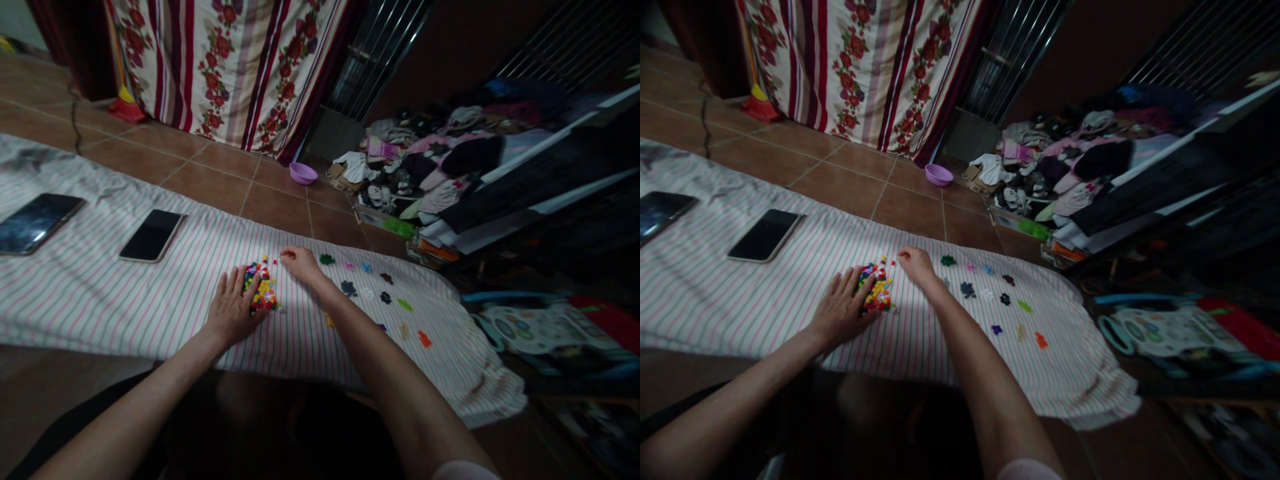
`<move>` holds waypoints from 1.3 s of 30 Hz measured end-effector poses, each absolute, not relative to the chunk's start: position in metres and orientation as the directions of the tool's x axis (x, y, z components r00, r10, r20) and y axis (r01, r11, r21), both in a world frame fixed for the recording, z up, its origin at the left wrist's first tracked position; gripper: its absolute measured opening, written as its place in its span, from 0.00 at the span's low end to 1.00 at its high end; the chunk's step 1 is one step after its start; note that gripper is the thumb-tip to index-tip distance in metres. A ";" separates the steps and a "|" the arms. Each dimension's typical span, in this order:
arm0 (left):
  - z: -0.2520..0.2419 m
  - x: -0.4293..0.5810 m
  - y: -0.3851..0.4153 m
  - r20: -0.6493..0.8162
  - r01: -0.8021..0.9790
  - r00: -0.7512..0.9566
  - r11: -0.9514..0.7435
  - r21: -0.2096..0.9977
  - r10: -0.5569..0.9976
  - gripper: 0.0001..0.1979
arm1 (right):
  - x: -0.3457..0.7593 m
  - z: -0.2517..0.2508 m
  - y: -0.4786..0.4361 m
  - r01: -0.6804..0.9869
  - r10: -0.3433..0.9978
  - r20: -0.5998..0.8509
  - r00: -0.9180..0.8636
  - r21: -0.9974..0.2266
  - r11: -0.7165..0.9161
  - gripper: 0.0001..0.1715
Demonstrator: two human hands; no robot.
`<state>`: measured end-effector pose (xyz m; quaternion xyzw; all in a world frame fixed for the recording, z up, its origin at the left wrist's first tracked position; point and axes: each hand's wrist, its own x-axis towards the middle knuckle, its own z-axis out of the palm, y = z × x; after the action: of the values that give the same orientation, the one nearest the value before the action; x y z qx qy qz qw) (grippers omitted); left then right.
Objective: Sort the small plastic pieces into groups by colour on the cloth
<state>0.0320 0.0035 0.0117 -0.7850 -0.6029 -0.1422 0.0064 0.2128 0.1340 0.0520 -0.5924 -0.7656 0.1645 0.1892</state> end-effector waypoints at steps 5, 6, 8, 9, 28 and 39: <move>0.013 0.032 0.003 0.240 0.951 0.233 -0.272 0.145 0.942 0.36 | 0.181 0.042 0.125 0.851 0.971 0.097 -0.220 -0.467 0.239 0.06; 0.013 0.032 0.003 0.243 0.950 0.235 -0.275 0.147 0.941 0.37 | 0.176 0.042 0.124 0.860 0.972 0.099 -0.213 -0.454 0.235 0.06; 0.012 0.031 0.003 0.244 0.948 0.238 -0.280 0.154 0.940 0.36 | 0.169 0.042 0.123 0.878 0.974 0.098 -0.205 -0.422 0.227 0.05; 0.012 0.031 0.004 0.242 0.947 0.240 -0.282 0.157 0.940 0.36 | 0.166 0.042 0.123 0.886 0.975 0.093 -0.203 -0.406 0.223 0.05; 0.021 0.033 0.001 0.212 0.952 0.254 -0.283 0.117 0.944 0.34 | 0.179 0.035 0.113 0.786 0.944 0.263 -0.197 -0.534 0.313 0.14; 0.016 0.036 0.002 0.301 0.947 0.279 -0.314 0.073 0.912 0.35 | 0.255 0.029 0.116 0.769 0.937 0.346 -0.053 -0.584 0.259 0.12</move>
<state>0.0359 0.0020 0.0155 -0.7975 -0.5826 -0.1447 0.0599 0.2546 0.1157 0.0287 -0.5961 -0.7154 0.1222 0.3435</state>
